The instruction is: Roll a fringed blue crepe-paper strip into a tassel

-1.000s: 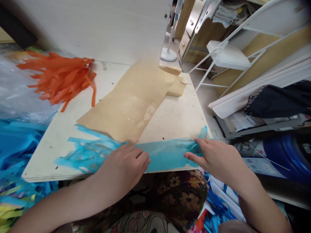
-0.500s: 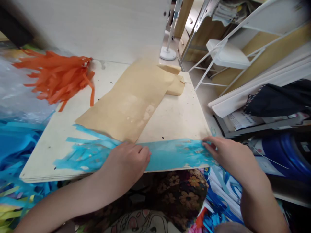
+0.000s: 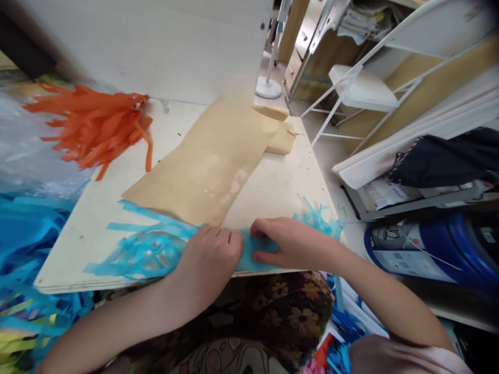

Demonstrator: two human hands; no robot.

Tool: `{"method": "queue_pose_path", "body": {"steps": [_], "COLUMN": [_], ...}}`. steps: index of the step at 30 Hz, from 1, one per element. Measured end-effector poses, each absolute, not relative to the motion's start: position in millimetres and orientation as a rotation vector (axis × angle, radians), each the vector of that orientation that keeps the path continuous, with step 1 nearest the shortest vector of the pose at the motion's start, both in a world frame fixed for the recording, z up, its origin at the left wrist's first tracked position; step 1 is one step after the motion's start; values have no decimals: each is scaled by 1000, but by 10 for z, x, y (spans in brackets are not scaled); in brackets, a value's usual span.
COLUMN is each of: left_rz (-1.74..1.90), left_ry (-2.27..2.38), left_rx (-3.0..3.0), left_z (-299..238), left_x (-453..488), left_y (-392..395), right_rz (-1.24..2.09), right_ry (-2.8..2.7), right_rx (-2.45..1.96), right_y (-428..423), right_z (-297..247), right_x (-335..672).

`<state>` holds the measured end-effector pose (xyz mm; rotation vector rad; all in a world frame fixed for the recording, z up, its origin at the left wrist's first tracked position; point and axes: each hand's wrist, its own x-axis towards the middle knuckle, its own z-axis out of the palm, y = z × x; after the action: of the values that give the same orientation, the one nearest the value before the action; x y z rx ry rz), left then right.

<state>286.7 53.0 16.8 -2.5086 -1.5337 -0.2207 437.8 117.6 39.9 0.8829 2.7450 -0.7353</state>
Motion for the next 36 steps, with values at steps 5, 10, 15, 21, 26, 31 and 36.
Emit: {"method": "queue_pose_path", "body": {"steps": [5,10,15,21,26,31,36], "left_rz": [-284,-281,-194,-195,-211,-406,-732], "left_ry": [-1574,-1712,-1828,-1780,-1736,-1594,-1434], "left_rx": [-2510,-2484,-2481,-2436,-2389,-2321,-2503], "left_z": [165,183,175,150,164,226,187], "left_x": [2824,2781,2744,2728,2750,2757,2782], "left_y": [529,527,555,588,537,341,313], "right_rz": [-986,-894,-745,-678,-629,-759,-954], "right_ry": [2597,2520,2531,2499,2550,2687,2615], "right_rx": [987,1048,1144,1169,1125,1050,881], "right_y": [1317,1346,1335,1336,1342,1297,1224], "right_z": [377,399,343,300,398,540,571], "right_x": [4491,4560,4587,4600,4598,4583,4458]}}
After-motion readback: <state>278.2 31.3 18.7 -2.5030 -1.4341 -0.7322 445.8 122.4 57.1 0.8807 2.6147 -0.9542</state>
